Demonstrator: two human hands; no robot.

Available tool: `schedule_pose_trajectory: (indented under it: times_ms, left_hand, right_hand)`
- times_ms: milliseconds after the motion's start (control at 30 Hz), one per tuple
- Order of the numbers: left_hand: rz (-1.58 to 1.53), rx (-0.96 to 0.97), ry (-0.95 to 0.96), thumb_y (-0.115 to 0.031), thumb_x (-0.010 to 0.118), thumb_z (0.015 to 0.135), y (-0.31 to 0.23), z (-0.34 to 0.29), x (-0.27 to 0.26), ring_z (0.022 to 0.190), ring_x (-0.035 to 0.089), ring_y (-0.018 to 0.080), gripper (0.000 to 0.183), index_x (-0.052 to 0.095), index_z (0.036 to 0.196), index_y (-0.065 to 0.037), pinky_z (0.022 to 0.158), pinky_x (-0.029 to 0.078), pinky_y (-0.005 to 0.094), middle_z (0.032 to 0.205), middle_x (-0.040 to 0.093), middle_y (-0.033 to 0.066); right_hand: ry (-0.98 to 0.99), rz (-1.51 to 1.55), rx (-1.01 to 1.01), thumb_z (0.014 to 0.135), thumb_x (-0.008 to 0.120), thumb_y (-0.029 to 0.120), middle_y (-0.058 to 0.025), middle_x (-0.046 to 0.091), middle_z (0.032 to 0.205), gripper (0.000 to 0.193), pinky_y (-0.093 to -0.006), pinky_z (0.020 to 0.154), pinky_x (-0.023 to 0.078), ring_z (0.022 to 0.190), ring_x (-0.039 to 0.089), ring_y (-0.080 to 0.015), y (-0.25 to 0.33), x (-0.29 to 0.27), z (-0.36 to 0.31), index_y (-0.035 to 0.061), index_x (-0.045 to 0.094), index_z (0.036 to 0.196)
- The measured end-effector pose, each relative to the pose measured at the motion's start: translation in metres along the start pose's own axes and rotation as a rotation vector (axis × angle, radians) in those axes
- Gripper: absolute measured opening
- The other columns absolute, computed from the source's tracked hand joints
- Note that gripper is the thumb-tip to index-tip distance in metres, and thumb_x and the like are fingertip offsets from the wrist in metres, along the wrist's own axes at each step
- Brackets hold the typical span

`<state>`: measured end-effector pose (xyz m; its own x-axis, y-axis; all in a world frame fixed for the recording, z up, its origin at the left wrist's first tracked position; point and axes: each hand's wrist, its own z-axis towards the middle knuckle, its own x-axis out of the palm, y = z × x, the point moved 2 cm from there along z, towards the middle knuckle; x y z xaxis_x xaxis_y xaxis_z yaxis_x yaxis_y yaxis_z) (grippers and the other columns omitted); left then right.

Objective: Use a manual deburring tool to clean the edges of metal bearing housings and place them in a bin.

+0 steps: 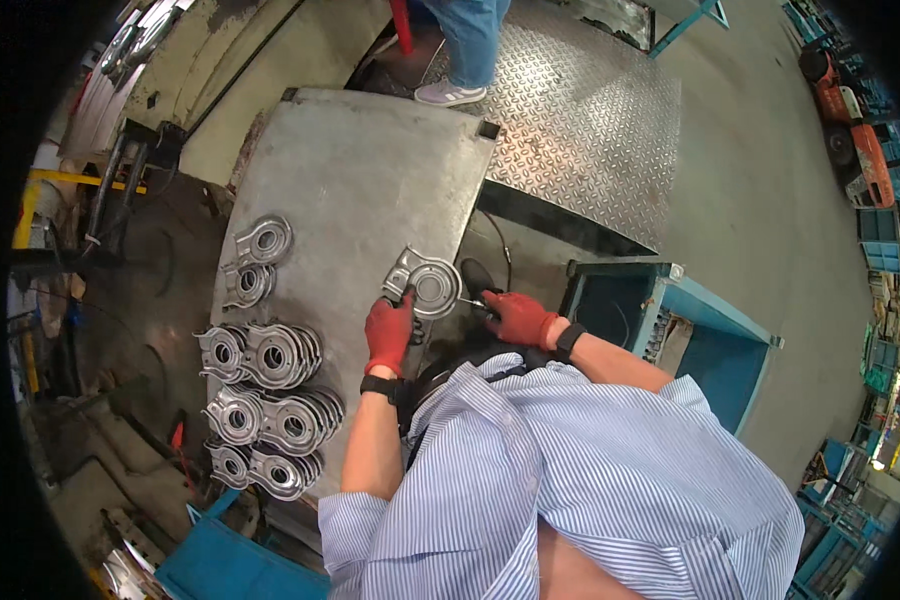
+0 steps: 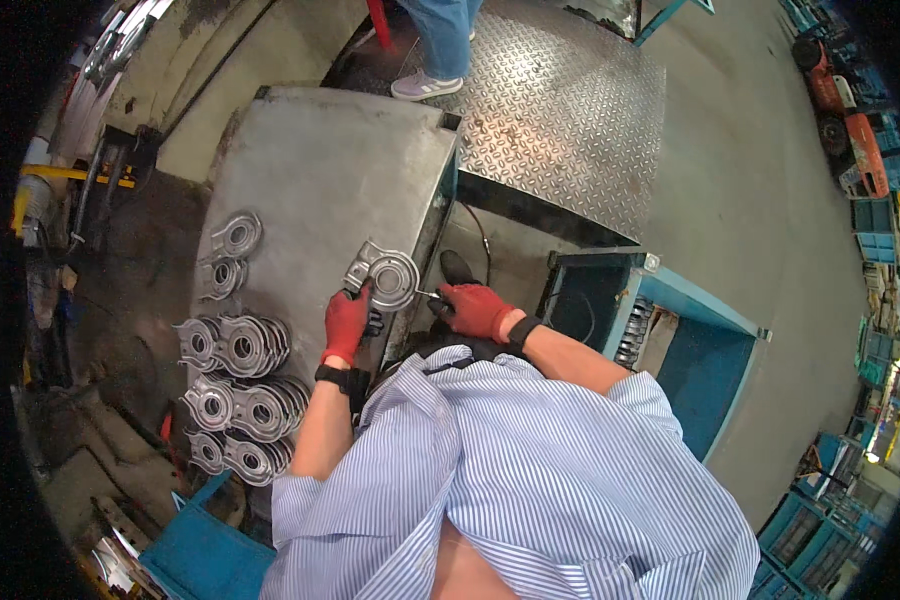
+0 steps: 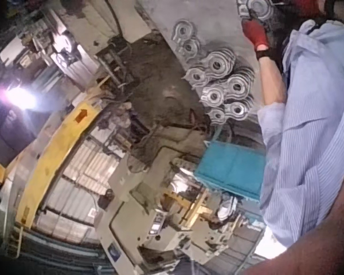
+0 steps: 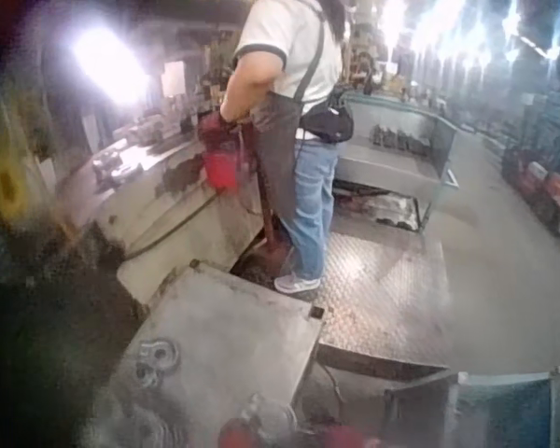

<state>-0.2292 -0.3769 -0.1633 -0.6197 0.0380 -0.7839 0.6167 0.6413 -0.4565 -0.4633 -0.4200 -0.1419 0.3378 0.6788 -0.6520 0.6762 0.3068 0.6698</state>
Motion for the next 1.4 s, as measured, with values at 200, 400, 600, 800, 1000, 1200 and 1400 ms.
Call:
schedule_pose_trajectory:
  times_ms: [200,400,600,800,1000,1200,1400]
  left_hand:
    - [-0.124,0.055,-0.060,-0.032,0.057,0.082,0.004,-0.001,0.015,0.091,0.056,0.0405,0.038,0.057,0.093,0.004,0.078,0.044,0.0437,0.094,0.060,0.0249]
    - [-0.166,0.077,-0.118,-0.024,0.054,0.082,-0.004,-0.006,0.016,0.092,0.055,0.0410,0.031,0.056,0.097,0.002,0.078,0.043,0.0445,0.095,0.060,0.0240]
    - [-0.110,0.108,-0.140,-0.023,0.053,0.082,0.003,-0.002,0.026,0.091,0.055,0.0419,0.029,0.054,0.096,0.003,0.077,0.044,0.0462,0.094,0.060,0.0245]
    - [-0.079,0.086,-0.157,-0.022,0.052,0.082,0.000,-0.002,0.029,0.089,0.055,0.0426,0.028,0.054,0.095,0.003,0.075,0.044,0.0471,0.092,0.060,0.0254]
    - [-0.168,0.104,-0.166,-0.022,0.052,0.082,0.007,0.001,0.034,0.087,0.056,0.0419,0.028,0.054,0.095,0.002,0.075,0.044,0.0469,0.091,0.060,0.0247]
    - [-0.127,0.104,-0.157,-0.021,0.052,0.082,0.005,-0.002,0.031,0.087,0.056,0.0416,0.026,0.055,0.094,0.001,0.075,0.044,0.0459,0.091,0.060,0.0241]
    - [-0.186,0.097,-0.194,-0.022,0.053,0.081,-0.002,-0.006,0.027,0.086,0.057,0.0421,0.025,0.054,0.094,0.001,0.072,0.045,0.0479,0.088,0.061,0.0248]
  right_hand:
    - [0.083,-0.090,-0.054,0.079,0.056,0.026,-0.0221,0.060,0.091,0.044,-0.0454,0.075,0.045,0.087,0.057,-0.0385,-0.012,0.026,0.014,0.0004,0.046,0.114]
    - [0.025,-0.028,-0.015,0.069,0.059,0.016,-0.0241,0.060,0.087,0.035,-0.0469,0.073,0.045,0.086,0.057,-0.0393,-0.020,0.046,0.019,-0.0008,0.049,0.099]
    - [-0.072,-0.027,-0.042,0.068,0.058,0.014,-0.0240,0.060,0.085,0.036,-0.0467,0.071,0.045,0.083,0.057,-0.0398,-0.018,0.049,0.012,-0.0015,0.048,0.099]
    - [-0.070,-0.030,0.011,0.067,0.059,0.015,-0.0238,0.060,0.086,0.037,-0.0466,0.070,0.046,0.083,0.057,-0.0397,-0.024,0.054,0.015,-0.0008,0.047,0.098]
    - [-0.088,-0.032,0.003,0.070,0.061,0.019,-0.0228,0.061,0.086,0.037,-0.0469,0.072,0.045,0.084,0.058,-0.0395,-0.022,0.051,0.015,-0.0004,0.047,0.099]
    - [-0.037,-0.035,0.040,0.077,0.058,0.027,-0.0236,0.060,0.092,0.047,-0.0449,0.076,0.045,0.089,0.056,-0.0391,-0.022,0.050,0.013,-0.0010,0.047,0.112]
    - [-0.054,-0.023,0.019,0.075,0.060,0.026,-0.0235,0.060,0.089,0.044,-0.0460,0.074,0.045,0.086,0.057,-0.0400,-0.023,0.052,0.015,0.0005,0.048,0.108]
